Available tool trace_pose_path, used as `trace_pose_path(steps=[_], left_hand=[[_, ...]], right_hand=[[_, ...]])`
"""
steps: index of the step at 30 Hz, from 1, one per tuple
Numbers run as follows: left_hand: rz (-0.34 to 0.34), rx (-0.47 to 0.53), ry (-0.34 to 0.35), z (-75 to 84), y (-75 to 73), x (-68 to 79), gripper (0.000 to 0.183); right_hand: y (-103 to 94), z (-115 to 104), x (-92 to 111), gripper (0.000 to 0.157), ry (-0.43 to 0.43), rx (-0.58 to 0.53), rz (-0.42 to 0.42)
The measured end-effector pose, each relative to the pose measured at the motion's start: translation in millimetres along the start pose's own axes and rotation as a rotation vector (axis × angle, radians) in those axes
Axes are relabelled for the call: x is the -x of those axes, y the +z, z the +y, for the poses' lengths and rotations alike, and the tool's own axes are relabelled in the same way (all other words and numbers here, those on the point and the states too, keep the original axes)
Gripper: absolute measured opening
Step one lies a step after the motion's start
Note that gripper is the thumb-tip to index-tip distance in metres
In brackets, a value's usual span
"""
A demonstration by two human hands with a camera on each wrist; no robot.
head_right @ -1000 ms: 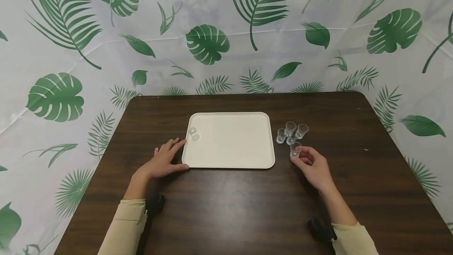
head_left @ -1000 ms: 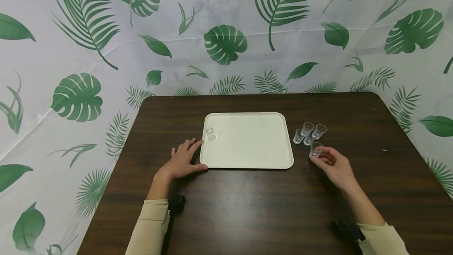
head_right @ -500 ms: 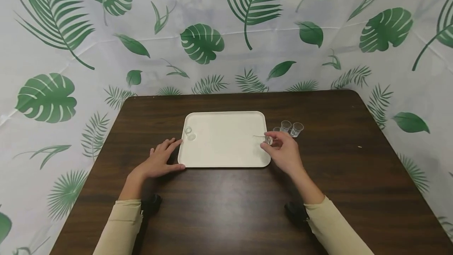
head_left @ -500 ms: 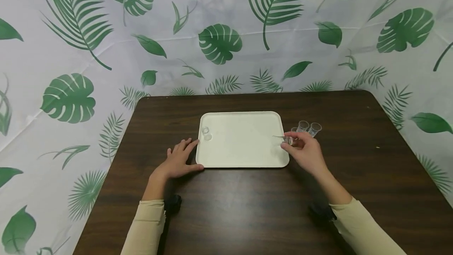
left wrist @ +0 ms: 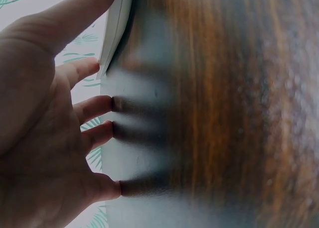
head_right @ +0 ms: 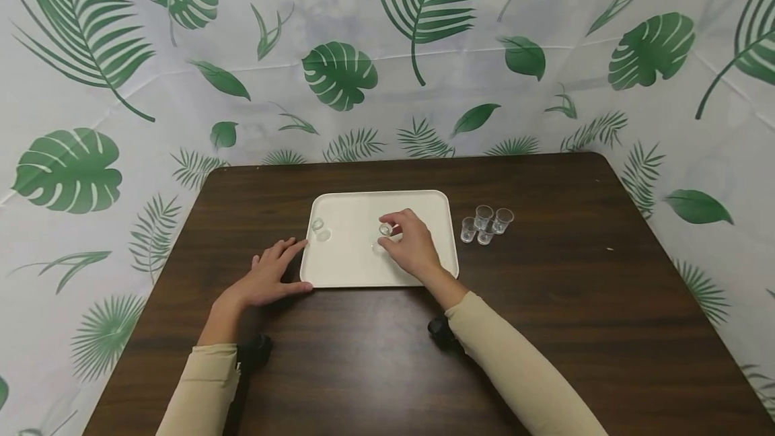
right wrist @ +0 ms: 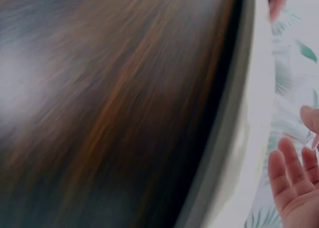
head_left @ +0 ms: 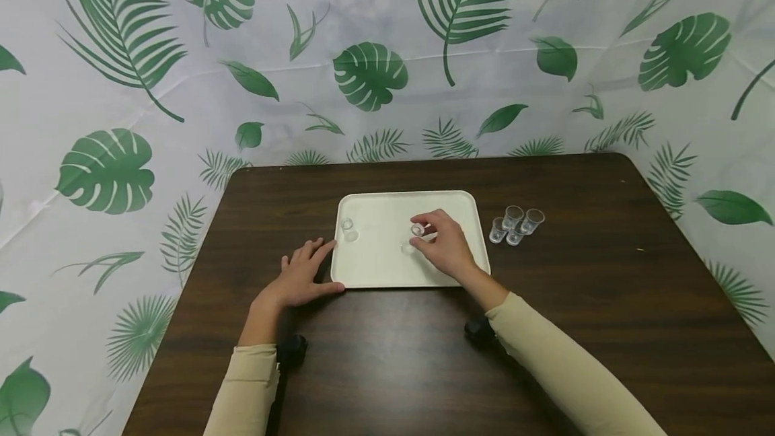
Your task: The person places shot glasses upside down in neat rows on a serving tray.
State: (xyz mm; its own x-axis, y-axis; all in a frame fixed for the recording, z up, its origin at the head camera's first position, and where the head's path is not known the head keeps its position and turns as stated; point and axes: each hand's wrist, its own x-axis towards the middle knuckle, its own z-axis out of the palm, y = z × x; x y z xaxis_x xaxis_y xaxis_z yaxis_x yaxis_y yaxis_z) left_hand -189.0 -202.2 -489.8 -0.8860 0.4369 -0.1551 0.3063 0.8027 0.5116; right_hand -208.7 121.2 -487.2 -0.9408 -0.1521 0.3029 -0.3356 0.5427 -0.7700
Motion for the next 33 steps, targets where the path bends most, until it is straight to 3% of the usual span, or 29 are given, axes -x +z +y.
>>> trace_pose_path(steps=[9,15,24,33], left_hand=[[-0.005,-0.004,0.000,1.8,-3.0,-0.4,0.093],[-0.015,-0.012,-0.011,0.8,-2.4,0.1,0.093],[-0.001,0.002,0.001,2.3,-2.8,0.5,0.092],[0.005,-0.015,-0.016,-0.3,-0.1,0.9,0.093]], right_hand=[[40.5,-13.8,-30.0,0.033,0.014,0.171,-0.086],[58.8,-25.8,-39.8,0.034,-0.006,0.235,-0.142],[73.1,-34.3,-47.5,0.034,-0.071,0.287,-0.158],[76.7,-38.1,-49.0,0.033,-0.065,0.263,-0.180]])
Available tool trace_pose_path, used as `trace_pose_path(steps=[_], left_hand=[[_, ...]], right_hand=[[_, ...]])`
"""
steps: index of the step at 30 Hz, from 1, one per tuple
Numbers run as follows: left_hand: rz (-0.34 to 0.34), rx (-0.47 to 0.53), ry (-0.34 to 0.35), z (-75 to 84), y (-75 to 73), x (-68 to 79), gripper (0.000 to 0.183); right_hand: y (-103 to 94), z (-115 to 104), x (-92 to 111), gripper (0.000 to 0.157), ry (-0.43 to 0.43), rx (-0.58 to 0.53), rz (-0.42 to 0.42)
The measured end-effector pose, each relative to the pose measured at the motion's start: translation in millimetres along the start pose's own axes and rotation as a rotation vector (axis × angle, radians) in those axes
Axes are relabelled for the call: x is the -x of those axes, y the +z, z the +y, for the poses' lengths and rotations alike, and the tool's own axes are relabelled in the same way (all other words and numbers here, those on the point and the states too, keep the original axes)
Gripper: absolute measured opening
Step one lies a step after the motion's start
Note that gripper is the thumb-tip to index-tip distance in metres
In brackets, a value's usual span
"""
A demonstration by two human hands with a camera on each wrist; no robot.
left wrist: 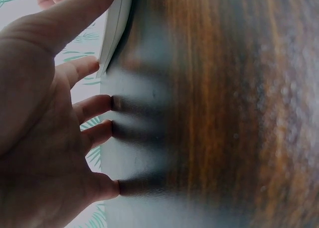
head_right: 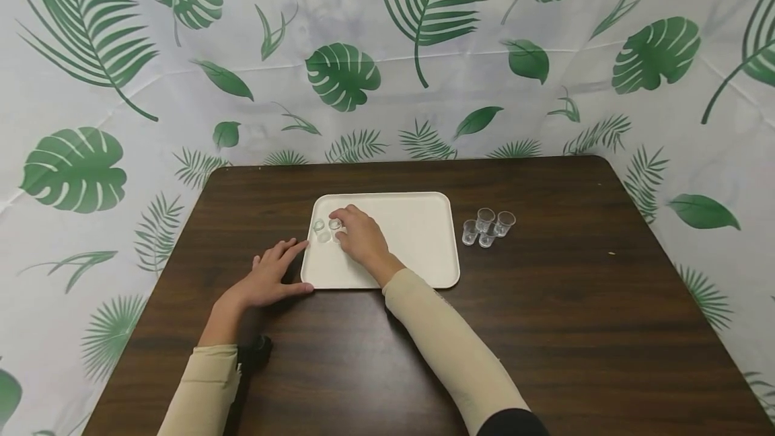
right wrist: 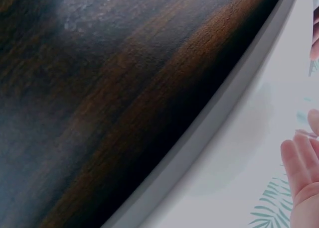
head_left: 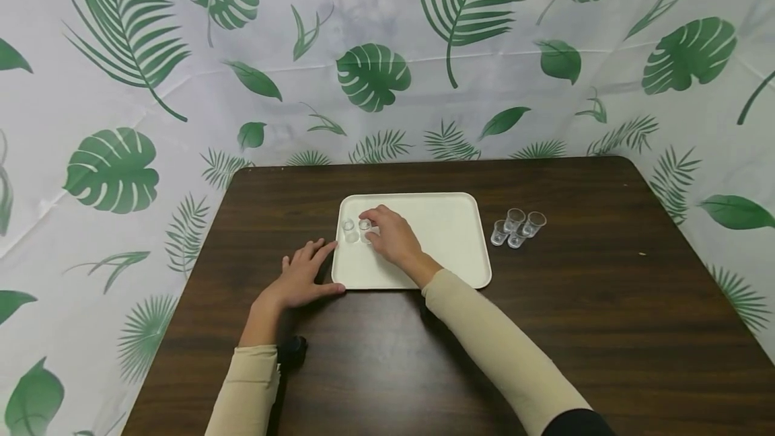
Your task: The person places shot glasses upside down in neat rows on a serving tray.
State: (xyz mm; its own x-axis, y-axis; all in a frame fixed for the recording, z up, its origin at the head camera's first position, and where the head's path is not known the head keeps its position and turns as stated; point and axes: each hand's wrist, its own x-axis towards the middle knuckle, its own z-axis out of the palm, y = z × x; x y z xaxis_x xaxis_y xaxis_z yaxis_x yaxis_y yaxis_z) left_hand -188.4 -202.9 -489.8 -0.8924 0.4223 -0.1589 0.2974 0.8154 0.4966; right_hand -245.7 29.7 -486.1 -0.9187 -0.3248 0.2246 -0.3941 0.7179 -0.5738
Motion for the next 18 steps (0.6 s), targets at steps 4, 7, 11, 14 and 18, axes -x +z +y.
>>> trace_pose_path(steps=[4,7,11,14,18], left_hand=[[0.005,0.002,0.006,0.1,-0.3,-0.7,0.093],[0.006,0.000,0.008,0.1,-0.3,-1.3,0.093],[-0.006,-0.004,-0.011,-0.7,-0.4,-1.2,0.094],[-0.011,-0.005,-0.015,-0.9,-0.2,-1.4,0.094],[-0.009,-0.005,-0.005,-0.4,-0.2,-1.8,0.094]], right_hand=[[-2.2,-0.3,-0.2,0.037,0.000,-0.008,-0.022],[-3.9,0.7,1.0,0.044,-0.007,-0.004,-0.054],[-4.0,2.0,2.0,0.055,-0.016,0.017,-0.091],[-4.2,1.4,2.7,0.057,-0.017,0.023,-0.088],[-7.4,-0.9,6.6,0.057,-0.013,0.019,-0.091]])
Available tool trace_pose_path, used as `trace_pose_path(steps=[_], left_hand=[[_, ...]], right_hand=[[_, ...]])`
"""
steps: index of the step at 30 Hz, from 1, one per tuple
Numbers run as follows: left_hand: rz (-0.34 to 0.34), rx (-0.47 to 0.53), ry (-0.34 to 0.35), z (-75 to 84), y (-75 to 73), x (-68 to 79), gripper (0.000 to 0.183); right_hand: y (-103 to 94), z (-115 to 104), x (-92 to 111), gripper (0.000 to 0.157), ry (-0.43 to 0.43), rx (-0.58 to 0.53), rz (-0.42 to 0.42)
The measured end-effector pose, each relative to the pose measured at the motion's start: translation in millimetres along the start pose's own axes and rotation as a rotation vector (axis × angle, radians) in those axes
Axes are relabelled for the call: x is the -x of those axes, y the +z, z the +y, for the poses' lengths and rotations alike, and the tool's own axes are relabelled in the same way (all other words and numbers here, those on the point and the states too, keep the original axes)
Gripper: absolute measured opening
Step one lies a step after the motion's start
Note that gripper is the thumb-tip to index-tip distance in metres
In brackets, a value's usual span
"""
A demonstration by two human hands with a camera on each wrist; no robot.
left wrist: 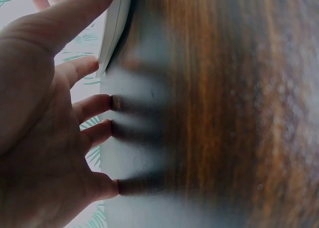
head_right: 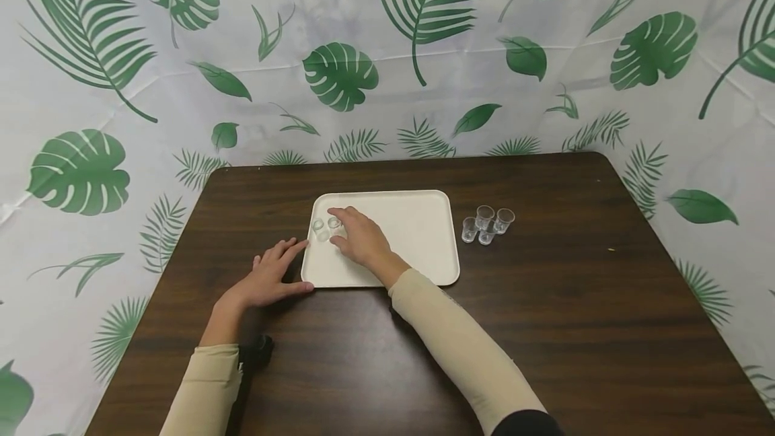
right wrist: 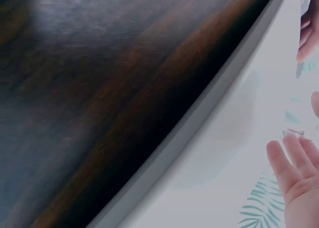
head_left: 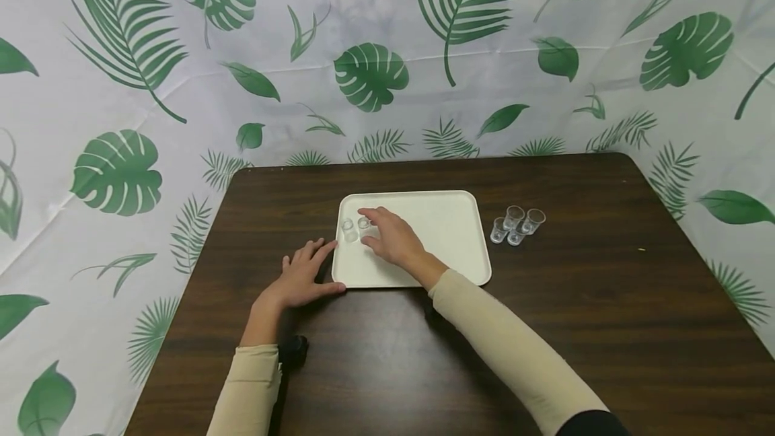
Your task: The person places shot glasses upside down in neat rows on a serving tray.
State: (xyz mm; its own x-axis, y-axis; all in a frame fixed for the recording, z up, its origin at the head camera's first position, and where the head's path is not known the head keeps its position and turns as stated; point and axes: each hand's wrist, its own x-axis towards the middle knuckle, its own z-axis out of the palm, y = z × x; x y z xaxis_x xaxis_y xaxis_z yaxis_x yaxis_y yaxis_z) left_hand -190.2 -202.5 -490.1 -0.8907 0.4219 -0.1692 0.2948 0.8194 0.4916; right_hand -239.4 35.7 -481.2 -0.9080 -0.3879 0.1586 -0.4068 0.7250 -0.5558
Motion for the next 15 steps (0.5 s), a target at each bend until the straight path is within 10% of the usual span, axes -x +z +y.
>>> trace_pose_path(steps=[15], left_hand=[[0.011,0.006,0.007,-2.6,1.8,-0.8,0.094]], right_hand=[[-37.9,19.6,40.7,0.059,0.038,-0.108,0.046]])
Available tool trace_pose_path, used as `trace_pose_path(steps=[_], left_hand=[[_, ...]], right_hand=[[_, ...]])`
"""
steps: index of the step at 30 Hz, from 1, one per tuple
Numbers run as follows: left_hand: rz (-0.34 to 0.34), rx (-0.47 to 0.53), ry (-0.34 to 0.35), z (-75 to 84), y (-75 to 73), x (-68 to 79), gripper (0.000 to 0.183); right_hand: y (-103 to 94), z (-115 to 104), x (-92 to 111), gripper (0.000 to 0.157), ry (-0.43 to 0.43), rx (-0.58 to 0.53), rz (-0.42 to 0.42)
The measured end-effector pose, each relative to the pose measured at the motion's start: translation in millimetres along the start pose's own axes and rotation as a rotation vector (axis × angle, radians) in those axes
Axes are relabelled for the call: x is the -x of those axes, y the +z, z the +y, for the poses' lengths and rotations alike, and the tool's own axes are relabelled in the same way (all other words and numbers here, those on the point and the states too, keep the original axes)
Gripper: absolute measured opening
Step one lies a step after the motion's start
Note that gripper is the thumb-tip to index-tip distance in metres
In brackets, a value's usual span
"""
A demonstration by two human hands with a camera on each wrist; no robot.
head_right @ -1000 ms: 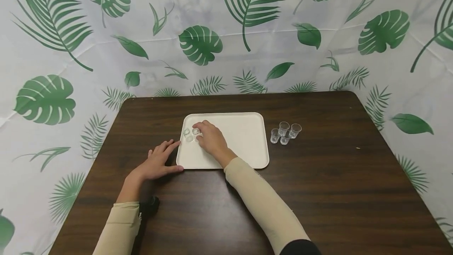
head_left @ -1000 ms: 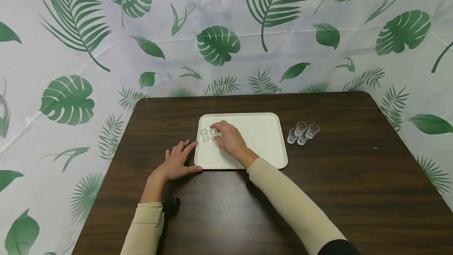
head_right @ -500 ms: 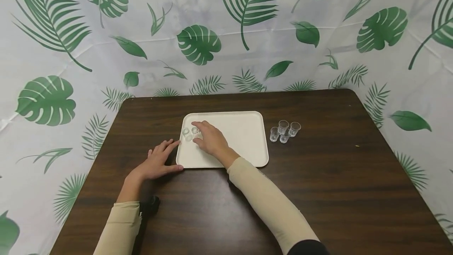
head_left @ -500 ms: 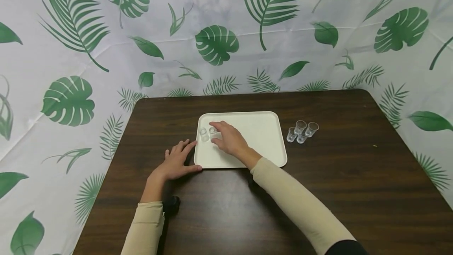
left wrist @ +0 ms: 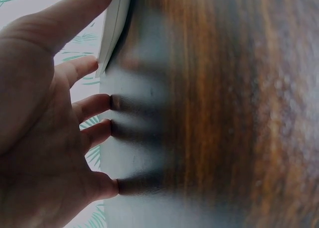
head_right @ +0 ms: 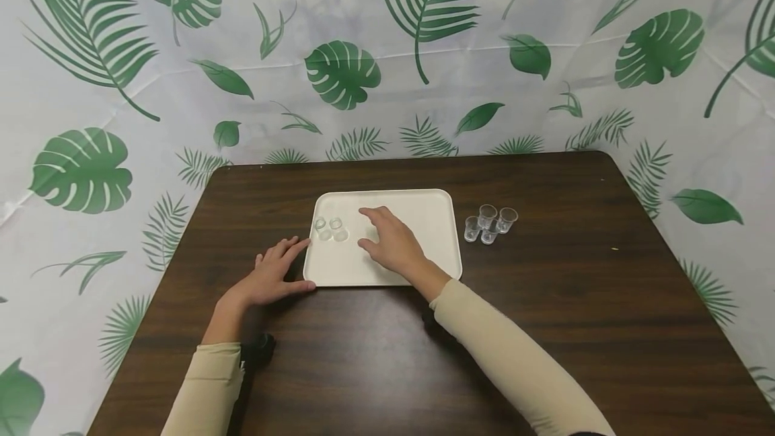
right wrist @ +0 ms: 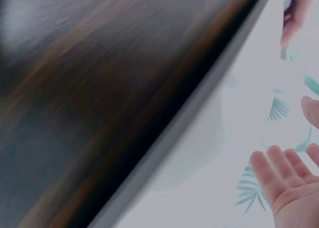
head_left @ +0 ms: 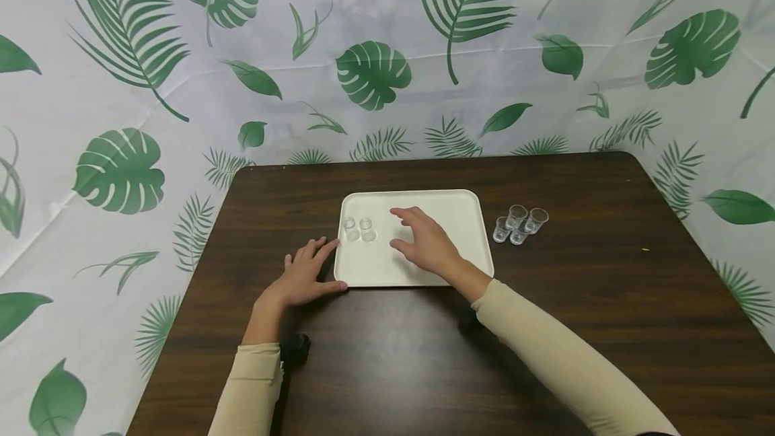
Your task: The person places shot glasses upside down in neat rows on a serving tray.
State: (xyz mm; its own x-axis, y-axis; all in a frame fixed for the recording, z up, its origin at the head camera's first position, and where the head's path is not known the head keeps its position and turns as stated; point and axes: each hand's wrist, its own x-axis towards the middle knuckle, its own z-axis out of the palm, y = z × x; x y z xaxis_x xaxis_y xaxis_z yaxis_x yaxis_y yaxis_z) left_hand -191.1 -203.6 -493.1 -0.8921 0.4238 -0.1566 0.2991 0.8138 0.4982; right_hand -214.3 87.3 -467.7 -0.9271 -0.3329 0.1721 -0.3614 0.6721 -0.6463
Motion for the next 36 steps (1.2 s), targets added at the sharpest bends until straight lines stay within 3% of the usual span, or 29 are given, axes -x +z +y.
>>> trace_pose_path(steps=[6,11,22,27,31,36], left_hand=[[-0.004,-0.004,0.004,0.7,-0.1,-0.5,0.094],[-0.006,-0.001,0.005,2.9,-2.2,0.7,0.094],[-0.010,0.007,0.018,3.1,-2.1,1.4,0.094],[-0.012,0.005,0.023,1.9,-0.8,1.8,0.094],[-0.009,0.006,0.024,1.1,0.2,2.5,0.094],[-0.009,0.012,0.025,2.2,1.2,2.6,0.094]], right_hand=[[-35.3,14.2,29.3,0.054,0.006,-0.073,0.026],[-65.3,27.1,52.9,0.050,0.038,-0.099,0.099],[-118.2,67.0,90.7,0.029,0.113,-0.026,0.424],[-134.4,89.8,99.8,0.028,0.236,0.007,0.560],[-142.3,113.6,104.3,0.037,0.377,0.000,0.532],[-144.2,139.3,108.3,0.053,0.465,-0.054,0.343]])
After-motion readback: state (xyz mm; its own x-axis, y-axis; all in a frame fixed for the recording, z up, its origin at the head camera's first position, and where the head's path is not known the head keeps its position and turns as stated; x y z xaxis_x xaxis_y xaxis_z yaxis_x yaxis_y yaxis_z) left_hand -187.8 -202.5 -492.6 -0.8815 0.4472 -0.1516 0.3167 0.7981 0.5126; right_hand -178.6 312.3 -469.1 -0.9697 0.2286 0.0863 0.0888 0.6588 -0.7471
